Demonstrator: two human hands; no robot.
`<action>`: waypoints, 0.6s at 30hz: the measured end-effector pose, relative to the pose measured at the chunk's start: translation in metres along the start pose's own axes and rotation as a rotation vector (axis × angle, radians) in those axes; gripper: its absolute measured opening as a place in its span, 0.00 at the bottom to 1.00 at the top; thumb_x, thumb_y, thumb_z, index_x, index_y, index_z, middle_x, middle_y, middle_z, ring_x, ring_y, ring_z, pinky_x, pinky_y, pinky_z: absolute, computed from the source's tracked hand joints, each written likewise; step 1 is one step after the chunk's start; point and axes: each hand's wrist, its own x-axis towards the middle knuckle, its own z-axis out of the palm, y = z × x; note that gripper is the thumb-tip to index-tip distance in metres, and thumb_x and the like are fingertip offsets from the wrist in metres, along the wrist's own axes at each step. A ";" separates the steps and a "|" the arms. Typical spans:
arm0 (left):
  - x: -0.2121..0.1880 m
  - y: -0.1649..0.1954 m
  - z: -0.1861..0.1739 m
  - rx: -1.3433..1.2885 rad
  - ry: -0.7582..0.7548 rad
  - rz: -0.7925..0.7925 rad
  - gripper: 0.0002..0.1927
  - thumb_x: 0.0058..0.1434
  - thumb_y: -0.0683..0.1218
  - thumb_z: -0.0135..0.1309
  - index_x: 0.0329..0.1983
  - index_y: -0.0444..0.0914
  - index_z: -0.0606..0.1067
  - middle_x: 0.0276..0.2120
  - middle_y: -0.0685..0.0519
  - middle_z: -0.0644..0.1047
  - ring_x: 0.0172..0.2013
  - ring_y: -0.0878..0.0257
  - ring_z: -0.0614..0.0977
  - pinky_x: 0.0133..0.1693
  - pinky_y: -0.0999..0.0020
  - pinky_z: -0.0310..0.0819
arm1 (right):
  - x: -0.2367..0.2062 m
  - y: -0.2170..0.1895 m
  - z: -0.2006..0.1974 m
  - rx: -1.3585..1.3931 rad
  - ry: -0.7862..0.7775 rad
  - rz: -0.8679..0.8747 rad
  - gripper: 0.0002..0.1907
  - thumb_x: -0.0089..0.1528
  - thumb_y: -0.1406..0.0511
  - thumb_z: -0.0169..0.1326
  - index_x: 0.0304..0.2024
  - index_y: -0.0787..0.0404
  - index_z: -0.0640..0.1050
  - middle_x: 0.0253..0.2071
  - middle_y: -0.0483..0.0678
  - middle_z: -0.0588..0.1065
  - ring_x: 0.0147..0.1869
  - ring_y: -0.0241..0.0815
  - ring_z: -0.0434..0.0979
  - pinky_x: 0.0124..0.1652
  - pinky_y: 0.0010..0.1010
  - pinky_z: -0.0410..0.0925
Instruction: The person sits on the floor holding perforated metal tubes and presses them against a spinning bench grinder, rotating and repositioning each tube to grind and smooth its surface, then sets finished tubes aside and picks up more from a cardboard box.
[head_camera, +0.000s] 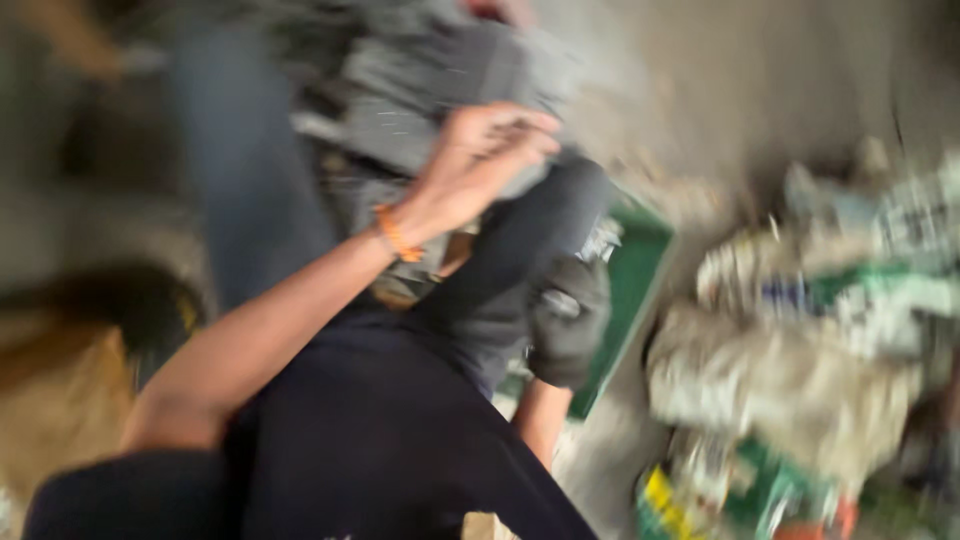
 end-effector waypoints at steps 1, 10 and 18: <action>-0.010 0.002 -0.010 0.010 0.034 -0.017 0.13 0.71 0.43 0.52 0.54 0.31 0.77 0.45 0.49 0.84 0.46 0.65 0.85 0.48 0.71 0.80 | -0.006 0.008 0.001 0.012 -0.010 0.011 0.12 0.54 0.62 0.58 0.37 0.61 0.80 0.42 0.50 0.80 0.50 0.47 0.79 0.59 0.41 0.67; -0.146 0.041 -0.102 -0.022 0.432 -0.007 0.15 0.71 0.47 0.52 0.54 0.33 0.77 0.43 0.51 0.84 0.45 0.66 0.85 0.48 0.71 0.80 | 0.026 0.124 0.008 -0.888 -0.173 -0.143 0.20 0.72 0.69 0.49 0.25 0.56 0.61 0.22 0.44 0.64 0.27 0.35 0.64 0.32 0.25 0.61; -0.294 0.092 -0.133 0.324 0.830 0.200 0.10 0.72 0.41 0.53 0.53 0.33 0.78 0.44 0.50 0.84 0.46 0.66 0.87 0.46 0.72 0.82 | 0.198 0.192 0.068 1.724 -0.008 0.811 0.23 0.67 0.61 0.47 0.17 0.48 0.57 0.17 0.37 0.57 0.21 0.36 0.62 0.30 0.28 0.62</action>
